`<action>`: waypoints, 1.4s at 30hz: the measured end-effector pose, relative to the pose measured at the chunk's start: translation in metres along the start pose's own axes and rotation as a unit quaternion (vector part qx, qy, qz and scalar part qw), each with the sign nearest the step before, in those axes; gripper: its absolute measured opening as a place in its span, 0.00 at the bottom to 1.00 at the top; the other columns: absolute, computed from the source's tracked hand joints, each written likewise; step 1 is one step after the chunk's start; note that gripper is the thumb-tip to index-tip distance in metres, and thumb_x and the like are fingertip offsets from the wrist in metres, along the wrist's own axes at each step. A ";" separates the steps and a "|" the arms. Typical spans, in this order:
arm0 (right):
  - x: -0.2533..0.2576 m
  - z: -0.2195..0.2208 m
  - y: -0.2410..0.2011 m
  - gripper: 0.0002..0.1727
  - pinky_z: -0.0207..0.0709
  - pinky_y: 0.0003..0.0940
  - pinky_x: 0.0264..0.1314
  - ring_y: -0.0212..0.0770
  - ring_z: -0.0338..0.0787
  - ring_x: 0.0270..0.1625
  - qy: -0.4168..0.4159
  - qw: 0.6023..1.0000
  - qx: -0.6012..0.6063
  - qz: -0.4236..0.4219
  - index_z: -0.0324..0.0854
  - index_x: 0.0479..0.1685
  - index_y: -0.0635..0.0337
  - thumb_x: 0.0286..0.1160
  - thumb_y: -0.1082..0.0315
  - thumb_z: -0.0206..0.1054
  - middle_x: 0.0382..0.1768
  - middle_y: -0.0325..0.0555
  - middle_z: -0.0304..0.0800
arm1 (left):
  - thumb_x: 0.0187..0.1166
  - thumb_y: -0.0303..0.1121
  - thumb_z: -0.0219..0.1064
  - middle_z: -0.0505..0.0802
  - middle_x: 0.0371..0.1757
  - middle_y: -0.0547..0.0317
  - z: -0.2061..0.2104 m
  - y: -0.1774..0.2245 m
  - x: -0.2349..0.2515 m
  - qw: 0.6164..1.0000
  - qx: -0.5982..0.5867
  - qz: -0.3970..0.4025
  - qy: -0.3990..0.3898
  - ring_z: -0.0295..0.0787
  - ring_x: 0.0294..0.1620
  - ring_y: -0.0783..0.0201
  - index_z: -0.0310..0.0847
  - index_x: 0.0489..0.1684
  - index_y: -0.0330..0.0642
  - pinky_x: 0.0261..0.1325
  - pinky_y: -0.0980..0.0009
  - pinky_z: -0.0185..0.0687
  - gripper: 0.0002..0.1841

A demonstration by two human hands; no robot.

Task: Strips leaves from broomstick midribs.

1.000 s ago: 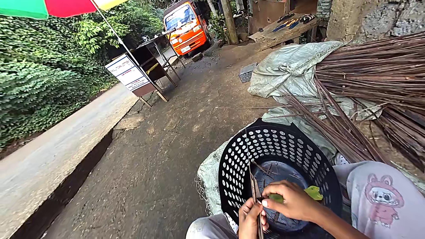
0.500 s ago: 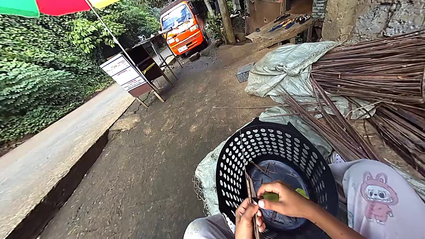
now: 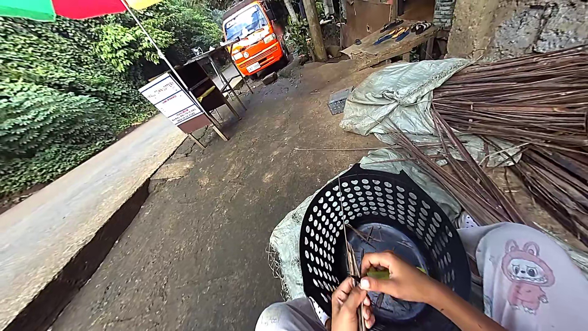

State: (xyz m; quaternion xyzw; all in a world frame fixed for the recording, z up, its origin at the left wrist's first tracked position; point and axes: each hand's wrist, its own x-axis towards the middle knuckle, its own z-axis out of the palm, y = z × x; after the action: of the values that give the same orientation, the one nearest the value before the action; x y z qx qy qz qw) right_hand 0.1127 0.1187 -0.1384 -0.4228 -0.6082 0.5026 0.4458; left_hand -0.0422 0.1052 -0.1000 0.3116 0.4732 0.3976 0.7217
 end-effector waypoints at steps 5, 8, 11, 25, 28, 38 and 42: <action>0.005 0.002 -0.001 0.08 0.66 0.11 0.33 0.13 0.74 0.26 0.003 0.995 0.092 0.030 0.78 0.31 0.63 0.65 0.71 0.73 0.22 0.25 0.75 | 0.80 0.12 0.42 0.83 0.13 0.73 0.002 -0.002 0.000 1.000 0.002 -0.006 -0.017 0.75 0.11 0.86 0.76 0.20 0.44 0.20 0.90 0.72 0.22; 0.007 -0.002 0.002 0.10 0.68 0.13 0.35 0.15 0.76 0.27 -0.016 0.994 0.102 0.023 0.78 0.35 0.65 0.62 0.72 0.75 0.23 0.26 0.77 | 0.81 0.13 0.43 0.83 0.14 0.74 0.000 0.000 -0.003 1.000 0.008 0.007 -0.019 0.75 0.12 0.86 0.76 0.21 0.44 0.21 0.90 0.72 0.22; 0.005 -0.013 0.000 0.12 0.69 0.15 0.38 0.18 0.77 0.31 -0.073 0.993 0.083 0.031 0.79 0.44 0.72 0.67 0.73 0.72 0.28 0.32 0.80 | 0.79 0.12 0.43 0.84 0.14 0.75 -0.005 0.001 -0.006 0.999 0.018 0.025 -0.024 0.76 0.13 0.87 0.78 0.23 0.43 0.22 0.91 0.73 0.21; -0.004 -0.006 -0.007 0.17 0.78 0.49 0.52 0.58 0.88 0.44 -0.083 0.989 -0.110 -0.051 0.86 0.49 0.81 0.84 0.74 0.55 0.43 0.71 0.89 | 0.91 0.23 0.29 0.80 0.11 0.75 -0.004 0.004 -0.012 0.999 0.011 0.033 0.035 0.74 0.10 0.86 0.74 0.28 0.40 0.19 0.91 0.71 0.26; -0.005 0.000 -0.011 0.17 0.79 0.52 0.51 0.60 0.90 0.43 -0.054 0.989 -0.123 -0.069 0.87 0.49 0.80 0.84 0.73 0.55 0.42 0.71 0.90 | 0.90 0.20 0.32 0.79 0.11 0.78 -0.002 0.003 -0.013 0.998 0.035 0.053 0.025 0.73 0.10 0.87 0.74 0.26 0.42 0.19 0.91 0.70 0.24; -0.003 0.005 -0.009 0.16 0.79 0.53 0.36 0.58 0.89 0.33 -0.002 0.977 -0.174 -0.126 0.89 0.41 0.76 0.79 0.68 0.62 0.32 0.64 0.88 | 0.87 0.18 0.34 0.78 0.12 0.79 0.005 -0.002 -0.015 0.993 0.039 0.102 0.050 0.71 0.11 0.89 0.74 0.25 0.42 0.19 0.92 0.69 0.24; -0.001 0.009 -0.016 0.15 0.77 0.49 0.32 0.56 0.87 0.29 0.021 0.974 -0.179 -0.135 0.86 0.33 0.77 0.76 0.69 0.63 0.28 0.63 0.87 | 0.86 0.17 0.36 0.78 0.12 0.79 0.016 -0.002 -0.014 0.990 0.048 0.108 0.074 0.71 0.11 0.89 0.71 0.22 0.44 0.19 0.92 0.68 0.23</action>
State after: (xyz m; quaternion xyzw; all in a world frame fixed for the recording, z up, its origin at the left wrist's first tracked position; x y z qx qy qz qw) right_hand 0.1034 0.1139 -0.1239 -0.4199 -0.7302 0.3117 0.4397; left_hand -0.0304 0.0909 -0.0905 0.3651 0.5072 0.4720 0.6219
